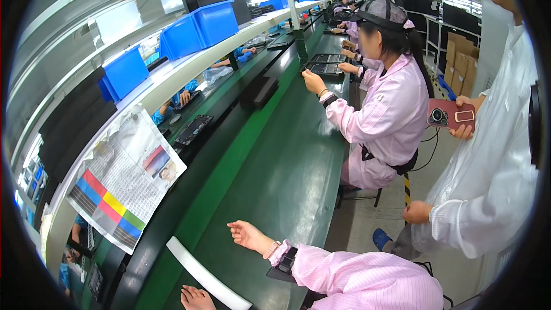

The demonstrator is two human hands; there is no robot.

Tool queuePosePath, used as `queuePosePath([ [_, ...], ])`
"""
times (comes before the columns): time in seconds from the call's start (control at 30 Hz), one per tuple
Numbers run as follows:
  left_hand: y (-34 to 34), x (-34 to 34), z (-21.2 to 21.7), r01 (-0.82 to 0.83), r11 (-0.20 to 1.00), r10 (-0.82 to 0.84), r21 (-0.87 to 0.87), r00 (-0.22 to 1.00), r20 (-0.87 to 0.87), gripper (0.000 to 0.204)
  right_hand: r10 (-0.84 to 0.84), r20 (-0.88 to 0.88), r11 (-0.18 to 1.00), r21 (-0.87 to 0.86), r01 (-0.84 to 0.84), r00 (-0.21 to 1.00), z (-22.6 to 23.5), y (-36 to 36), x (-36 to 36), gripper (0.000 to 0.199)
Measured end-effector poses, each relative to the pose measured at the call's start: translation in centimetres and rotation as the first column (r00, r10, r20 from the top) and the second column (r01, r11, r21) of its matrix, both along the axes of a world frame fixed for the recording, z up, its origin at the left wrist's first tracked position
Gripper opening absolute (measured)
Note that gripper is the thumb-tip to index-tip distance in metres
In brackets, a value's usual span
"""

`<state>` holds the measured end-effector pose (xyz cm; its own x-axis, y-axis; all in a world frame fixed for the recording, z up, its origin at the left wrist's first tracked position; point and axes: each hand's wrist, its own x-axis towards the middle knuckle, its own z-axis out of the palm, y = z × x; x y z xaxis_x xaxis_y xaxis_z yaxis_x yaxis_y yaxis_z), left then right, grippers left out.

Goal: The recorder is testing tablet screens on an assembly line, checking color bars, text clarity, and touch response.

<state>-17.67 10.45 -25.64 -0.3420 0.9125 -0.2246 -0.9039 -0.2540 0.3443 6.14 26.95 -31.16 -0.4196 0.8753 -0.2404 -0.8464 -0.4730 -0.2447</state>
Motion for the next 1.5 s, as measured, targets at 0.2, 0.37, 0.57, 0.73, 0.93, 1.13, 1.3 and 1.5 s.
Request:
queuePosePath([
  [0.2,0.0,-0.2,-0.5,-0.056,0.997,0.051,-0.056,0.994,-0.094,0.017,0.052,0.013,0.998,0.024,-0.052,0.999,-1.1,0.3,-1.3,0.017],
  [0.37,-0.2,-0.5,-2.2,0.002,1.0,0.0,0.008,0.977,-0.214,0.022,0.081,0.117,0.994,0.069,-0.089,0.99,-0.7,-0.4,-1.5,0.017],
  [0.57,-0.7,-1.1,-4.4,-0.135,0.984,0.074,-0.115,0.901,-0.427,0.031,0.082,0.184,0.983,0.149,-0.11,0.979,-0.5,-1.1,-1.8,0.017],
  [0.73,-0.2,-2.3,-5.8,-0.124,0.982,0.048,-0.145,0.896,-0.441,0.032,0.079,0.289,0.978,0.164,-0.131,0.954,0.8,-2.2,-2.0,0.02],
  [0.93,-0.9,-1.8,-5.0,-0.092,0.987,0.033,-0.134,0.921,-0.387,0.027,0.109,0.332,0.96,0.211,-0.186,0.937,0.4,-1.7,-2.5,0.021],
  [1.13,-0.6,-2.2,-5.5,-0.087,0.988,0.04,-0.128,0.941,-0.335,0.022,0.083,0.379,0.948,0.255,-0.191,0.921,1.2,-2.2,-2.1,0.022],
  [1.3,3.8,1.0,-7.3,0.103,0.994,-0.108,-0.033,0.969,-0.223,0.017,0.039,0.334,0.967,0.223,-0.119,0.942,1.2,-2.6,-2.9,0.016],
  [1.5,8.0,2.6,-7.1,0.215,0.977,-0.207,0.015,0.956,-0.209,0.017,0.007,0.378,0.965,0.24,-0.105,0.926,1.8,-2.9,-2.5,0.017],
])
